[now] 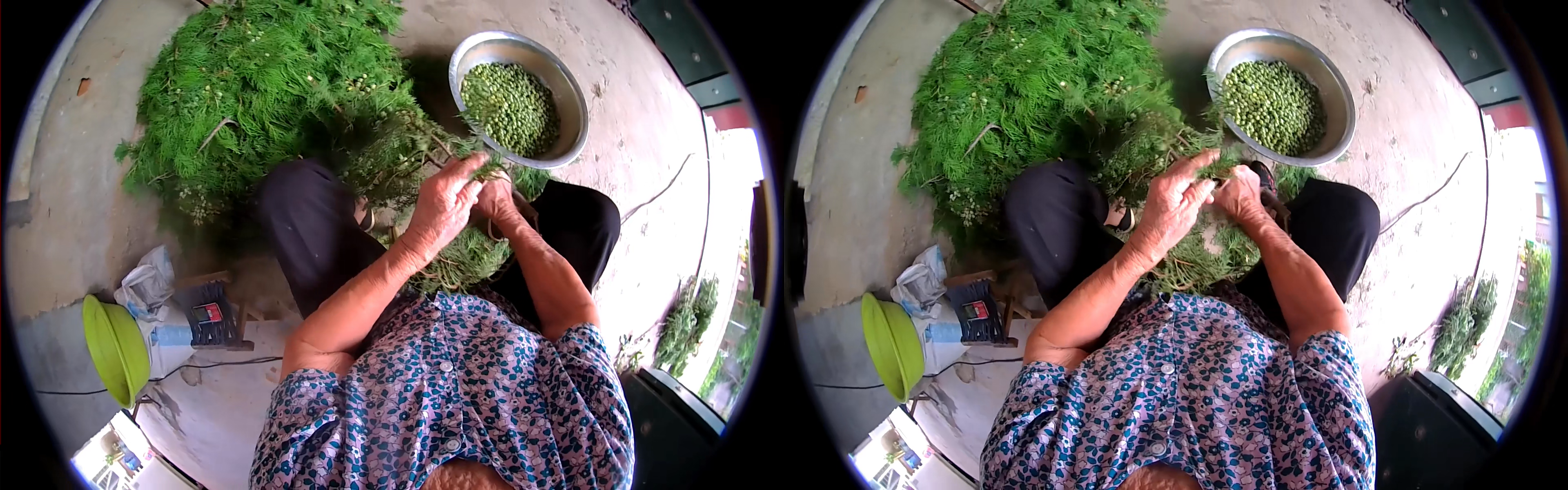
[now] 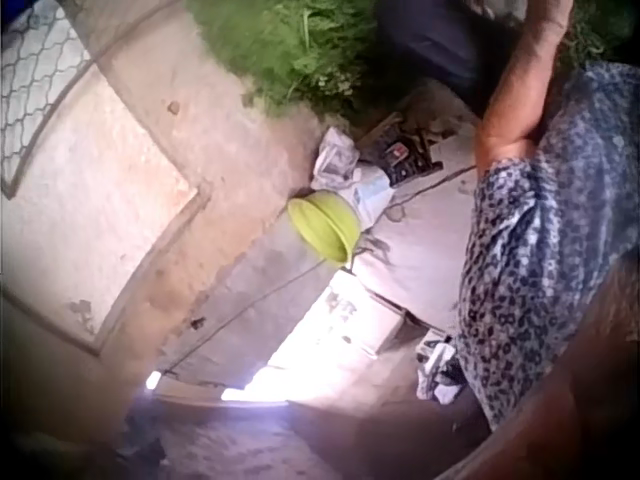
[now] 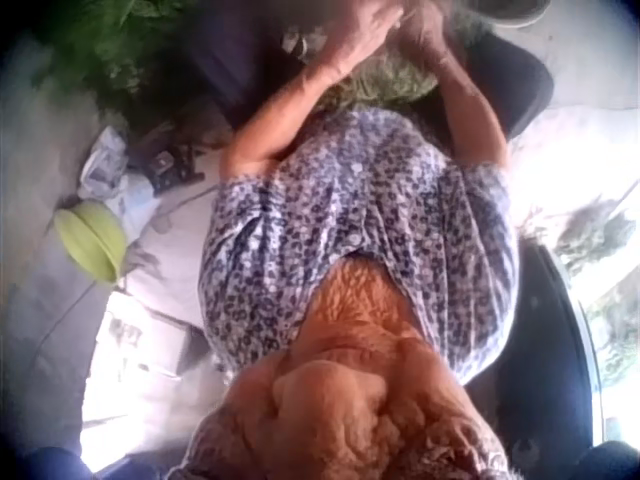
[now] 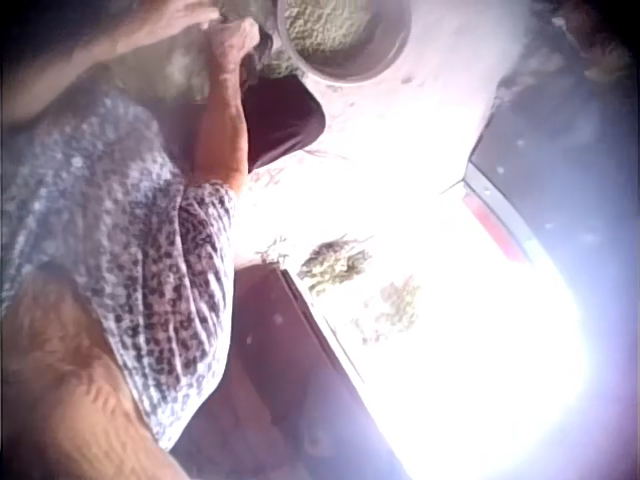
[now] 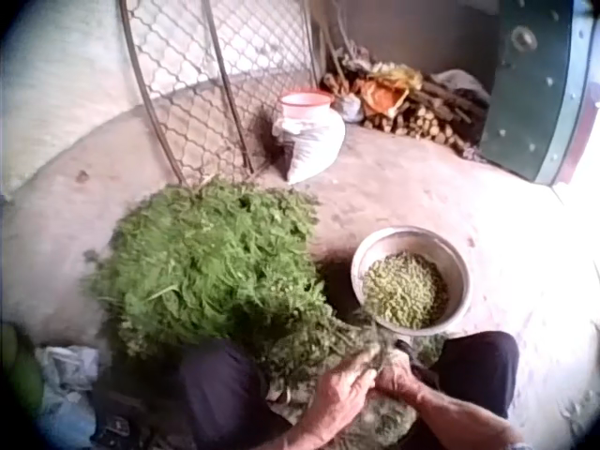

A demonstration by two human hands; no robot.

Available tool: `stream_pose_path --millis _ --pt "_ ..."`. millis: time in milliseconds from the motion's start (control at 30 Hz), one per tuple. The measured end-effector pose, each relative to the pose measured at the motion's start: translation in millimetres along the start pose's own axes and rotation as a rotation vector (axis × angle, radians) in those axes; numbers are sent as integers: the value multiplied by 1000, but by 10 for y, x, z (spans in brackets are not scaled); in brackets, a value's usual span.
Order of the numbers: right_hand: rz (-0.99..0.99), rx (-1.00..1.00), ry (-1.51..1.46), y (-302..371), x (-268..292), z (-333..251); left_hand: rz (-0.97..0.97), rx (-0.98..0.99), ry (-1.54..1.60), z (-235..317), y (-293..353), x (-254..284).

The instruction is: The person picks small green pods from a pile of leafy branches by hand and places the pods into a metal bowl.

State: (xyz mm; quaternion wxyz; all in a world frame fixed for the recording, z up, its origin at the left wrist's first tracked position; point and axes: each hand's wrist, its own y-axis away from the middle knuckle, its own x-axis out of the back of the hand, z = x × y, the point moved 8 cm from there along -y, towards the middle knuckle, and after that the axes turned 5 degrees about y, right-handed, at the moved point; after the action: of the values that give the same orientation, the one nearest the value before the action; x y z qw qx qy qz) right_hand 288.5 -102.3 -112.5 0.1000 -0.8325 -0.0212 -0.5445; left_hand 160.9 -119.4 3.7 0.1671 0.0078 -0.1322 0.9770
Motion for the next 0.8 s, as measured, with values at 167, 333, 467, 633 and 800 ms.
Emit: stream_pose_path --millis 167,333,467,633,800 --pt "-147 2 72 -254 487 -235 21 -187 43 425 7 106" --pt "172 22 -105 -521 1178 -366 259 -288 329 568 76 569" --pt "263 24 -104 -741 1402 -314 266 -193 107 471 102 709" --pt "312 -21 -130 -876 1496 -273 252 -17 86 279 166 758" --pt "294 -142 -306 -913 1331 -210 406 140 239 219 -81 1092"
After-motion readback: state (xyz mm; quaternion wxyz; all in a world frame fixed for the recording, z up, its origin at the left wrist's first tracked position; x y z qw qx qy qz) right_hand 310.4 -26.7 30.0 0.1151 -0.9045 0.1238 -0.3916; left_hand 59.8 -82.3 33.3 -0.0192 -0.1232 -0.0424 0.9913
